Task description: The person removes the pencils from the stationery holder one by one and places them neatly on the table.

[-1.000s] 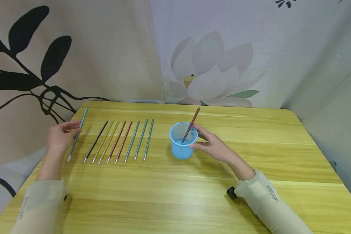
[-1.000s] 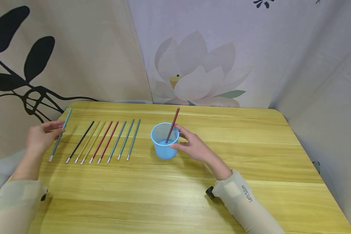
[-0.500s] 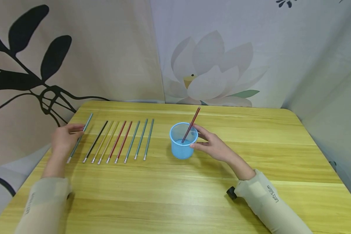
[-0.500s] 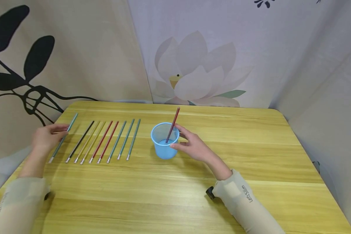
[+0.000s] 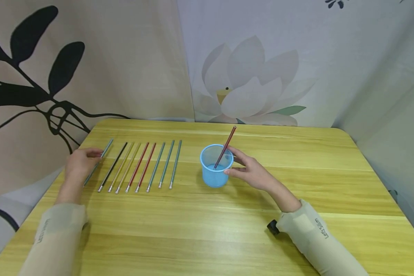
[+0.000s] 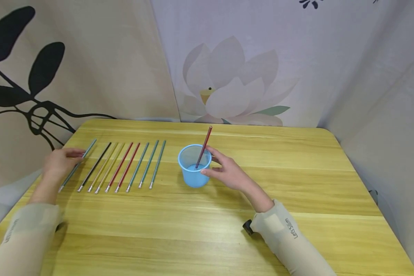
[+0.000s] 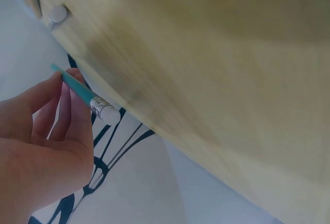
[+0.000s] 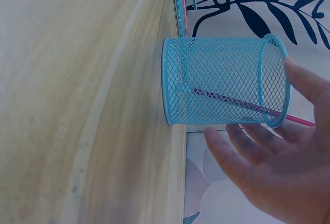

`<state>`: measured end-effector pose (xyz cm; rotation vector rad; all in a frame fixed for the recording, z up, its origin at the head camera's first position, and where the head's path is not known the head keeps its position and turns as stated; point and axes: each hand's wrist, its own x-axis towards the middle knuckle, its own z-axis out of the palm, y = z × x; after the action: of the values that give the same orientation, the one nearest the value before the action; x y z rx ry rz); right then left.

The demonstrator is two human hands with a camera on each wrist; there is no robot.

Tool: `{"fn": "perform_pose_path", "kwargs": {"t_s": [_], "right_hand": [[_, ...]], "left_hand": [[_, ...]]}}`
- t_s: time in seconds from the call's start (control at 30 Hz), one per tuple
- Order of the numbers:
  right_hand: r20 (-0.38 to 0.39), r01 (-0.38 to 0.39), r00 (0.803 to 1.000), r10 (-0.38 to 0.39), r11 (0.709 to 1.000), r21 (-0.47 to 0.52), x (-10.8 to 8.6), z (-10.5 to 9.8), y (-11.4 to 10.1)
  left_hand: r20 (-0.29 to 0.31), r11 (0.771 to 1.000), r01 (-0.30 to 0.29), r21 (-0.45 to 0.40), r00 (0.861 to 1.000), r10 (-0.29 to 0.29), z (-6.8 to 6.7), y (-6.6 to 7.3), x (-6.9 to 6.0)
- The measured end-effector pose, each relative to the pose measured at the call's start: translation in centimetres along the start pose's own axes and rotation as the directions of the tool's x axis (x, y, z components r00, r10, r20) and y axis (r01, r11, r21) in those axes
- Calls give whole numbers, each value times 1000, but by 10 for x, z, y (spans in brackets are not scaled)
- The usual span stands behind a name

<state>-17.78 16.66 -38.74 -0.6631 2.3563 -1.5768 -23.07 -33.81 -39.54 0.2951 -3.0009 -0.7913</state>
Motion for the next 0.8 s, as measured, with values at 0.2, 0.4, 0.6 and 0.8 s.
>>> {"fn": "perform_pose_path", "kwargs": {"t_s": [0.2,0.4,0.6,0.8], "right_hand": [[3,0,1000,0,1000,-7,0,0,-1],[3,-13,1000,13,1000,-10,-1,0,-2],[3,-18,1000,18,1000,-16,-1,-1,-2],[3,-13,1000,13,1000,-15,-1,-1,-2]], "left_hand": [[11,1000,-14,28,1000,13,1,-2,2],[26,999,8,32,1000,-8,1,0,1],[14,999,0,46,1000,-1,3,-2,3],[9,998,5,64,1000,-6,6,-1,5]]}}
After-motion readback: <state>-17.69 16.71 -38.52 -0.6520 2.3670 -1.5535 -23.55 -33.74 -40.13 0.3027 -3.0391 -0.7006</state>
